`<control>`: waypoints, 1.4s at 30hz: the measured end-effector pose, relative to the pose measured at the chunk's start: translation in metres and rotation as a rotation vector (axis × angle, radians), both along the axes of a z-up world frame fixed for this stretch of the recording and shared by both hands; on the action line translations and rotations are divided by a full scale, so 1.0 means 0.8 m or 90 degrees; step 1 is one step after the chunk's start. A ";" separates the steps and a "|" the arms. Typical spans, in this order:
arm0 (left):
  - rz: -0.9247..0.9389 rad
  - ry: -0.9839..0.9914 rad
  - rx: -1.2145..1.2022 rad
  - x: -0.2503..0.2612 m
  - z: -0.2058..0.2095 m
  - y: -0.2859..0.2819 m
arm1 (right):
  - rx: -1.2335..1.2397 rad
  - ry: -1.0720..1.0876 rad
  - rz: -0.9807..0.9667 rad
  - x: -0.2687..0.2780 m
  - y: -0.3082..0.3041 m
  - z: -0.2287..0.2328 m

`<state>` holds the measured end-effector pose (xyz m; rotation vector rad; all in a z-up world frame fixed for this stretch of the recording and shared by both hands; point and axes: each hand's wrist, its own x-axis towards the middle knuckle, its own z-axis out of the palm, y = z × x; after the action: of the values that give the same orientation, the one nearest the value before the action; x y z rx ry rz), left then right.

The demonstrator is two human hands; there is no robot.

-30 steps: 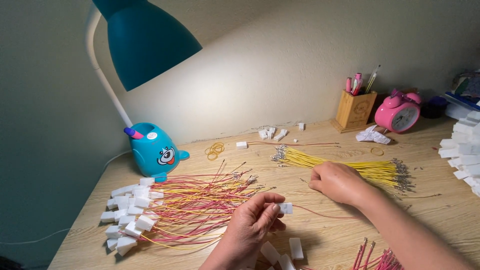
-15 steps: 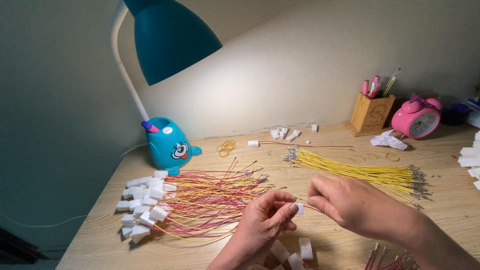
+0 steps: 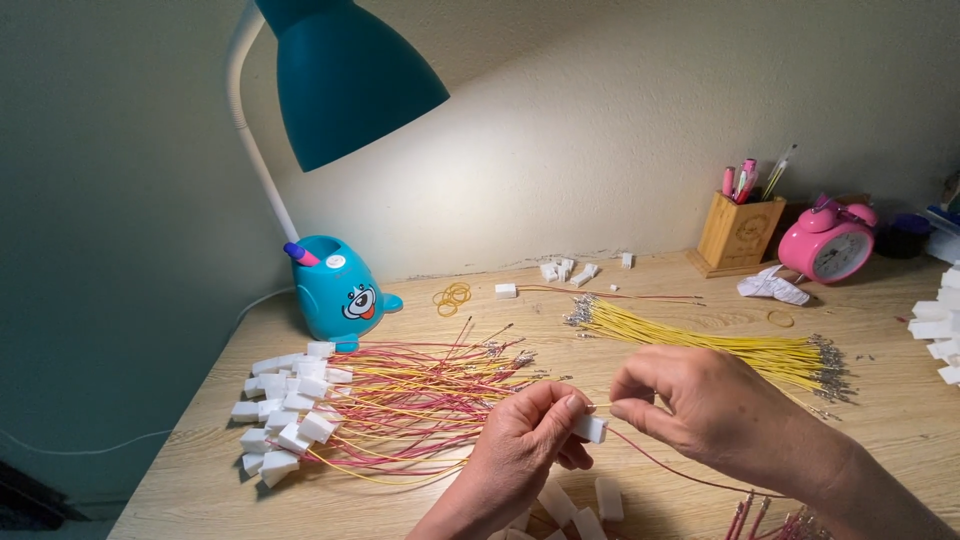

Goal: The person inserts the metal ends of colored wires into small white plastic connectors. They handle pink and yellow wires one at a time, inserting each into a connector and placing the completed unit on the table. The process is repeated continuously throughout the clip.

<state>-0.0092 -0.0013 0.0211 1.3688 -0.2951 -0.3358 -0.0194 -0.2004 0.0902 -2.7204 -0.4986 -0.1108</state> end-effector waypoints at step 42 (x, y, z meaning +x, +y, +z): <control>0.021 0.133 -0.238 0.006 -0.003 0.006 | -0.021 0.062 -0.231 -0.013 -0.011 0.041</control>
<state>-0.0040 0.0037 0.0191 0.9615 -0.1512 -0.3729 -0.0300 -0.2092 0.1229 -2.8031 0.0249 -0.0643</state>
